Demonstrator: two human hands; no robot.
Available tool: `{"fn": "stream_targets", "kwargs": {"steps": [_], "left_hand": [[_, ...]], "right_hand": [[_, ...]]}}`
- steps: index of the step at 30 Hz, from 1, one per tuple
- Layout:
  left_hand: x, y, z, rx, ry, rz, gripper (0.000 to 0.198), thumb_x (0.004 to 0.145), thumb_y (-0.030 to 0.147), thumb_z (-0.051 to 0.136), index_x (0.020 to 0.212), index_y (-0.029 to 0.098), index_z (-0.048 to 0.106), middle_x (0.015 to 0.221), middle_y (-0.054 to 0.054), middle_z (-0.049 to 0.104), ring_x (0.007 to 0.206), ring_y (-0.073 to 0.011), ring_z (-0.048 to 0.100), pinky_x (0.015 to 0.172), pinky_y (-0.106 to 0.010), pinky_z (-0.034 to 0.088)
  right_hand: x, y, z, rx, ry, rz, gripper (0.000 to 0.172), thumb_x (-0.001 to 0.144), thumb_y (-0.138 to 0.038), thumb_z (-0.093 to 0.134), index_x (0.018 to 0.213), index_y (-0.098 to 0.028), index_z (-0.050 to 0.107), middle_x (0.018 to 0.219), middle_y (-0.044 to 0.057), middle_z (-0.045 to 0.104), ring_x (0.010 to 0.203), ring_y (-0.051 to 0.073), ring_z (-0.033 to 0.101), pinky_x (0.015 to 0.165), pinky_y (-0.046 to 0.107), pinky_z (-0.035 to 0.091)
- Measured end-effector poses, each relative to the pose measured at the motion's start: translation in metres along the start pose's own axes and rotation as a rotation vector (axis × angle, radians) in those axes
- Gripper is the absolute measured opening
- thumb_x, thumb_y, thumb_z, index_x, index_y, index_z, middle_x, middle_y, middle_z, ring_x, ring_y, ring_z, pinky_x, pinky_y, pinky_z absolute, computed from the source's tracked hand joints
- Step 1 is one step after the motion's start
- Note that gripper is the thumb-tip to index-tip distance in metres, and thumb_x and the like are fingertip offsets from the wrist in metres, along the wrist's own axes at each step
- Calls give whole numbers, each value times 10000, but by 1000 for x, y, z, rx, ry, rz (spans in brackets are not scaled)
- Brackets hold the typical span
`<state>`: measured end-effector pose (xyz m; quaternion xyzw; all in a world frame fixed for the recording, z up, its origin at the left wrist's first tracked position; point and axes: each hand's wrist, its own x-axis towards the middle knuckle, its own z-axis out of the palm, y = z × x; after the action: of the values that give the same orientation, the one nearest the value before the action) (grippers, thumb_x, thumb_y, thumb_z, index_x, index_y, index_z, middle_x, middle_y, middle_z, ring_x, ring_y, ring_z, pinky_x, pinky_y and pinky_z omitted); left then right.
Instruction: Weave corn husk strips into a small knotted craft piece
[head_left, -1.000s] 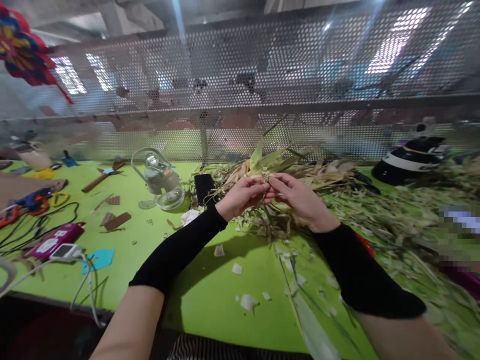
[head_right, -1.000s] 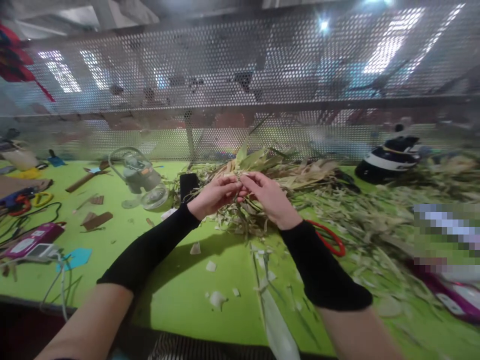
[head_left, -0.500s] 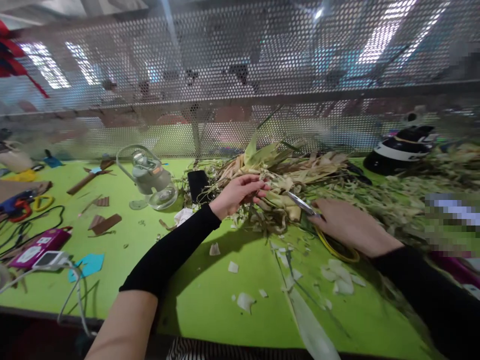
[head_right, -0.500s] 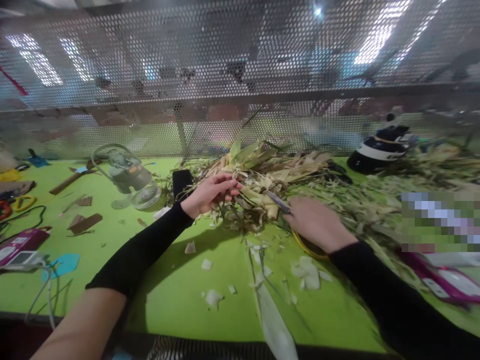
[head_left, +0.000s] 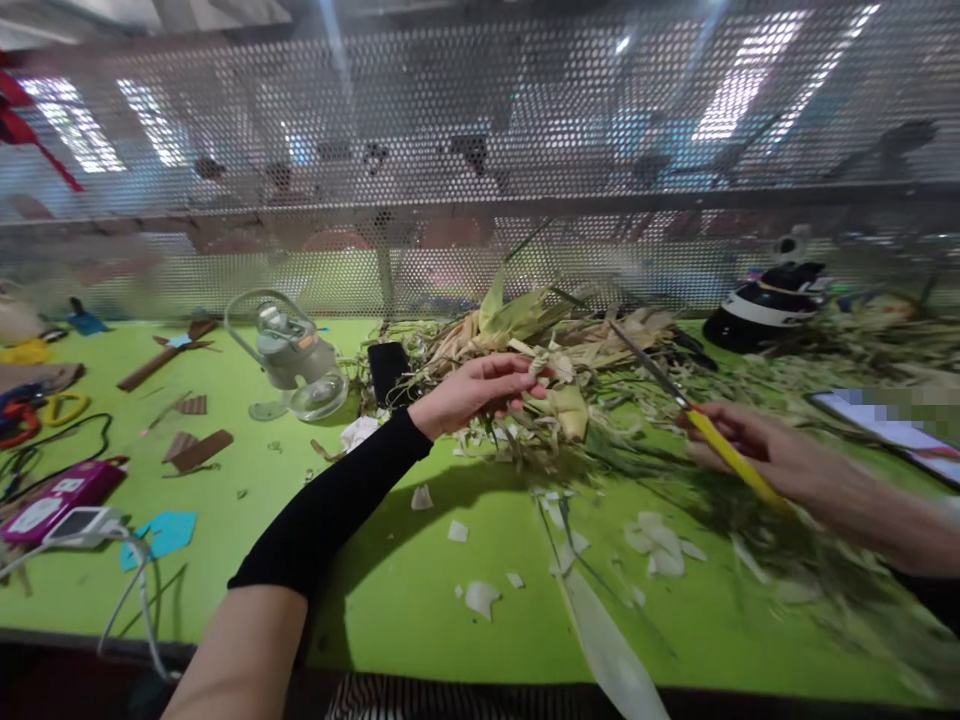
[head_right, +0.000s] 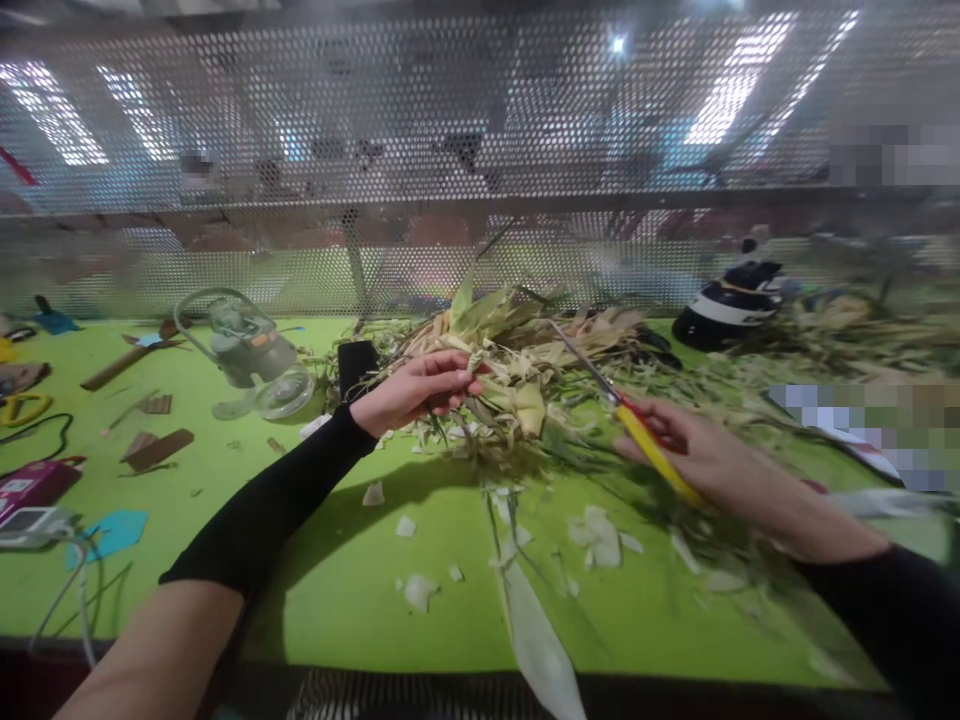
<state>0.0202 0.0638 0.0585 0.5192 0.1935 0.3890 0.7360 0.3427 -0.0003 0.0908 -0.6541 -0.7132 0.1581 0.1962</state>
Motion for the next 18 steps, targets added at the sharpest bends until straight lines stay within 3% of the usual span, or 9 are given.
{"fn": "stream_targets", "kwargs": {"steps": [3, 8, 11, 18], "left_hand": [[-3, 6, 2, 36, -20, -12, 245, 778, 276, 824, 889, 139, 655, 825, -11, 726, 571, -30, 562, 478, -168, 321], [-9, 14, 6, 77, -72, -19, 174, 806, 233, 775, 878, 153, 639, 781, 4, 715, 548, -32, 533, 479, -175, 306], [-10, 16, 5, 103, -103, -13, 182, 801, 247, 776, 875, 154, 638, 783, -5, 722, 542, -38, 532, 473, -181, 302], [-13, 19, 6, 125, -123, -33, 193, 801, 262, 779, 880, 153, 641, 809, -24, 731, 539, -41, 524, 477, -190, 309]], "right_hand": [[-11, -14, -13, 20, -141, -23, 471, 740, -690, 633, 961, -274, 626, 911, 126, 727, 826, 315, 679, 720, 411, 538], [-17, -29, -15, -25, -177, -60, 599, 728, -793, 624, 1054, -291, 654, 1009, 147, 737, 869, 339, 668, 748, 446, 517], [-16, -39, -15, -37, -191, -76, 636, 732, -823, 599, 1048, -275, 669, 967, 136, 740, 835, 324, 666, 741, 438, 508], [-19, -63, -20, -22, -192, -59, 832, 575, -996, 519, 929, -267, 709, 858, 148, 748, 697, 307, 638, 643, 429, 456]]}}
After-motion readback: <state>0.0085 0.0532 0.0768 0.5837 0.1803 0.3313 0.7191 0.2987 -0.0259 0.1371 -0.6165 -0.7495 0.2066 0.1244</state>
